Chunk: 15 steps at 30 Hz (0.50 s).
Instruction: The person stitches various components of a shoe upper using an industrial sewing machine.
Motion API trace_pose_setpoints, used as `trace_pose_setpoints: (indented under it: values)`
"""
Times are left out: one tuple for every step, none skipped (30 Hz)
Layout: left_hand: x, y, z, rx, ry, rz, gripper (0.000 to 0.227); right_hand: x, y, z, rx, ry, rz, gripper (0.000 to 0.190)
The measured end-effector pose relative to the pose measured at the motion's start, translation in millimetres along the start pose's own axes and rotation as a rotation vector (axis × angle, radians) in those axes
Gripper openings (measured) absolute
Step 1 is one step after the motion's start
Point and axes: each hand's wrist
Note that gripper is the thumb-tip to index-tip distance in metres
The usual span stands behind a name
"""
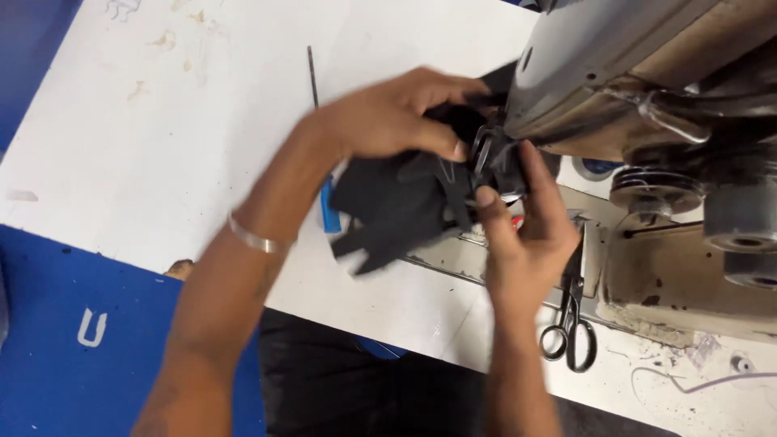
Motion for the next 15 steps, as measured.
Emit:
trace_pose_setpoints:
  values:
    - [-8.3, -5.2, 1.4, 0.005, -0.001, 0.008, 0.06, 5.7, 9.4, -2.0, 0.0, 0.001, -0.009, 0.055]
    - [-17.2, -12.1, 3.6, 0.015, 0.031, -0.126, 0.06, 10.8, 19.9, -3.7, 0.014, -0.045, 0.103, 0.053]
    - [-25.9, -19.4, 6.0, 0.025, 0.062, -0.26, 0.059, 15.8, 30.5, -5.7, 0.028, -0.091, 0.215, 0.052]
    - [-29.6, -22.7, 5.7, 0.022, 0.057, -0.251, 0.059, 17.4, 35.3, -3.5, 0.018, -0.091, 0.209, 0.052]
    - [-33.8, -26.2, 5.3, 0.033, 0.07, -0.301, 0.053, 18.5, 40.0, -0.9, 0.045, -0.103, 0.27, 0.052]
    - [-40.3, -27.8, 3.8, 0.048, 0.082, -0.363, 0.046, 21.0, 43.6, 1.8, 0.078, -0.108, 0.338, 0.053]
    - [-43.2, -30.9, 2.1, 0.049, 0.076, -0.365, 0.046, 20.4, 45.5, 4.1, 0.075, -0.103, 0.34, 0.053]
    - [-47.0, -33.0, 0.9, 0.013, 0.114, -0.392, 0.041, 19.7, 45.8, 6.1, 0.054, -0.143, 0.335, 0.052]
    - [-50.0, -34.6, -0.3, -0.022, 0.152, -0.418, 0.035, 19.8, 46.2, 7.8, 0.032, -0.184, 0.329, 0.052]
    - [-51.3, -35.1, 0.6, -0.016, 0.153, -0.416, 0.035, 20.8, 47.0, 8.2, 0.035, -0.181, 0.325, 0.052]
    - [-51.4, -35.3, 2.1, -0.068, 0.18, -0.426, 0.035, 22.6, 48.0, 7.6, 0.096, -0.203, 0.318, 0.049]
    - [-51.8, -37.5, 6.5, -0.127, 0.213, -0.427, 0.034, 21.6, 48.7, 6.8, 0.154, -0.237, 0.307, 0.047]
    - [-50.8, -35.7, 4.0, -0.128, 0.221, -0.419, 0.034, 22.6, 48.8, 5.3, 0.155, -0.246, 0.3, 0.047]
    - [-49.0, -34.6, 1.8, -0.056, 0.236, -0.46, 0.036, 23.4, 49.3, 3.7, 0.147, -0.242, 0.309, 0.049]
    - [-47.7, -33.7, -0.5, 0.016, 0.251, -0.501, 0.038, 23.7, 49.7, 2.3, 0.138, -0.238, 0.318, 0.051]
Point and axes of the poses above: each hand's wrist, its own x-axis away from the middle knuckle, its own y-axis out of the palm, z = x × y, and after that the axes turned 12 degrees about -y, right-handed
